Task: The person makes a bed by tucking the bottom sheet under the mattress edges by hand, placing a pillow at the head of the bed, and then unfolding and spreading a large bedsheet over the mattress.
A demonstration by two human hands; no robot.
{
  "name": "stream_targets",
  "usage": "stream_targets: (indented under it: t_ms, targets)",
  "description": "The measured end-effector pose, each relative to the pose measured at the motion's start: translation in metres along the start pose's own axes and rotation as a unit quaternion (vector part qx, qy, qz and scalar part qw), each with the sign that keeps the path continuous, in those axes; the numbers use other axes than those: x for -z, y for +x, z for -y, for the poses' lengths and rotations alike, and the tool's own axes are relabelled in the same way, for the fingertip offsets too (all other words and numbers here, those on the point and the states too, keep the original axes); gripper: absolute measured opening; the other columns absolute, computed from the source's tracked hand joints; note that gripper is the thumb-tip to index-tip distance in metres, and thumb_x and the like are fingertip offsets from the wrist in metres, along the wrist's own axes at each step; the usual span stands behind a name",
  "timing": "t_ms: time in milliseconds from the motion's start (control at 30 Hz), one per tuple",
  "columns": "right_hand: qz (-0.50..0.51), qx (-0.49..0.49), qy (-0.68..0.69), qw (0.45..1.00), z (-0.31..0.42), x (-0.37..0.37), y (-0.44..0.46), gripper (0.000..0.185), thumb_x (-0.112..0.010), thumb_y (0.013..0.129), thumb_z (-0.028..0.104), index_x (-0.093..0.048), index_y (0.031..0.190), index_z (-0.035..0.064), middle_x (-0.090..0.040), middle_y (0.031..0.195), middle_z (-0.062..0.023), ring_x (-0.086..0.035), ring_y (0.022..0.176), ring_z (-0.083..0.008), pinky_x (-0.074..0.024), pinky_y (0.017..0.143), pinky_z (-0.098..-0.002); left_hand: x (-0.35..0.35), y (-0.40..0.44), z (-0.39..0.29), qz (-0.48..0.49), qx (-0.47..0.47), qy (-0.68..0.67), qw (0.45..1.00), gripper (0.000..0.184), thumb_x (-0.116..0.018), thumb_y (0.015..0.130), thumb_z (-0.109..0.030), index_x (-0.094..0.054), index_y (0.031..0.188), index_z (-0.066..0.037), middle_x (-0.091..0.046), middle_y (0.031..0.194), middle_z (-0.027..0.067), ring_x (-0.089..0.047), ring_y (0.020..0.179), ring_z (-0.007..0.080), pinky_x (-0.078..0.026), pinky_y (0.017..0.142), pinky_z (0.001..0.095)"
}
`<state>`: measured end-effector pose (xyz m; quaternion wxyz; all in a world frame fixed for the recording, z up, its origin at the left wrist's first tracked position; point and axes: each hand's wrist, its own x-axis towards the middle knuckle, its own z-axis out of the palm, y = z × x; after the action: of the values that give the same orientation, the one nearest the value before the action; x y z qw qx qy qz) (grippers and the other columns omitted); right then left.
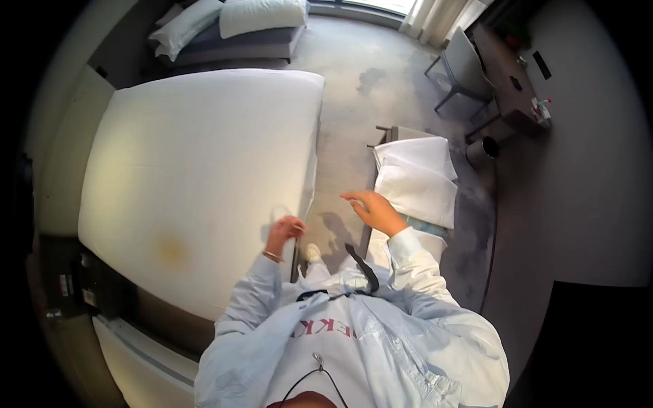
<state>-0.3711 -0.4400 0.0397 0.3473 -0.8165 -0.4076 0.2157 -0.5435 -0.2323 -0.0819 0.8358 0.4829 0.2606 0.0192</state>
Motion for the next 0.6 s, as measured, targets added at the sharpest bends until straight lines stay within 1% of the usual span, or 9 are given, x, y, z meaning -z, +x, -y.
stream_targets:
  t_ms: [100,133,200,267,333,367,433,533,600]
  targets:
    - [0.060,-0.022,0.205,0.977,0.009,0.008,0.023,0.025,-0.046,0.089,0.011,-0.055,0.111,0.0023,-0.062,0.102,-0.0072,-0.056,0.097,-0.0149,-0.0426,0.084,-0.0274,0.028,0.026,-0.030,-0.096,0.004,0.012,0.995,0.017,-0.049,0.085,-0.021,-0.058,0.089,-0.007,-0.062,0.083,0.0056,-0.060,0.071,0.0138,-0.049,0.066,0.0254]
    - [0.067,-0.019,0.208,0.976,0.002,0.010,0.032,0.025,-0.046,0.089,0.011,-0.055,0.111,0.0023,-0.062,0.102,-0.0072,-0.056,0.097,-0.0149,-0.0426,0.084,-0.0274,0.035,0.031,-0.037,-0.132,0.007,-0.005,0.991,0.017,-0.049,0.085,-0.021,-0.057,0.090,-0.008,-0.062,0.084,0.0058,-0.060,0.071,0.0140,-0.049,0.066,0.0255]
    - [0.088,-0.083,0.282,0.952,-0.021,0.013,0.051,0.026,-0.046,0.087,0.010,-0.056,0.111,0.0057,-0.062,0.099,-0.0071,-0.057,0.092,-0.0134,-0.0427,0.081,-0.0272,0.044,0.036,-0.045,-0.166,-0.005,-0.032,0.986,0.016,-0.047,0.085,-0.020,-0.056,0.090,-0.007,-0.062,0.085,0.0063,-0.060,0.071,0.0149,-0.048,0.066,0.0253]
    - [0.073,-0.069,0.271,0.957,-0.046,0.012,0.082,0.025,-0.046,0.086,0.008,-0.057,0.108,0.0040,-0.063,0.092,-0.0055,-0.056,0.087,-0.0117,-0.0429,0.080,-0.0247,0.045,0.043,-0.047,-0.222,-0.032,-0.066,0.972,0.016,-0.047,0.085,-0.019,-0.055,0.089,-0.006,-0.061,0.084,0.0071,-0.060,0.071,0.0155,-0.049,0.065,0.0259]
    - [0.100,-0.033,0.224,0.969,-0.073,0.010,0.126,0.024,-0.047,0.085,0.004,-0.058,0.105,0.0040,-0.063,0.091,-0.0060,-0.057,0.088,-0.0124,-0.0438,0.078,-0.0255,0.040,0.056,-0.037,-0.266,-0.067,-0.109,0.955,0.016,-0.048,0.085,-0.019,-0.054,0.089,-0.005,-0.061,0.084,0.0079,-0.059,0.070,0.0167,-0.049,0.064,0.0267]
    - [0.126,-0.020,0.209,0.970,-0.086,0.010,0.151,0.024,-0.047,0.083,-0.001,-0.059,0.103,0.0042,-0.063,0.093,-0.0068,-0.058,0.089,-0.0144,-0.0451,0.078,-0.0275,0.035,0.063,-0.034,-0.289,-0.061,-0.128,0.947,0.015,-0.048,0.086,-0.018,-0.055,0.088,-0.005,-0.061,0.083,0.0071,-0.060,0.068,0.0149,-0.048,0.062,0.0247]
    - [0.173,0.051,0.151,0.972,-0.092,0.008,0.210,0.027,-0.048,0.080,-0.004,-0.058,0.104,0.0039,-0.063,0.093,-0.0076,-0.059,0.089,-0.0163,-0.0453,0.078,-0.0278,0.026,0.078,-0.016,-0.324,-0.071,-0.179,0.926,0.016,-0.050,0.086,-0.020,-0.055,0.088,-0.006,-0.061,0.082,0.0066,-0.059,0.067,0.0149,-0.048,0.062,0.0247]
    - [0.223,0.144,0.116,0.957,-0.082,0.006,0.296,0.029,-0.049,0.080,-0.004,-0.057,0.107,0.0050,-0.062,0.095,-0.0091,-0.059,0.090,-0.0183,-0.0450,0.079,-0.0271,0.021,0.108,0.036,-0.418,-0.041,-0.258,0.870,0.015,-0.051,0.085,-0.020,-0.055,0.089,-0.006,-0.061,0.082,0.0082,-0.059,0.065,0.0180,-0.049,0.057,0.0267]
    - [0.262,0.168,0.077,0.947,-0.070,0.013,0.342,0.030,-0.049,0.079,-0.003,-0.057,0.107,0.0068,-0.062,0.095,-0.0089,-0.060,0.088,-0.0204,-0.0453,0.078,-0.0289,0.016,0.126,0.071,-0.480,-0.003,-0.326,0.814,0.014,-0.050,0.083,-0.019,-0.055,0.088,-0.007,-0.061,0.084,0.0091,-0.059,0.063,0.0193,-0.049,0.056,0.0278]
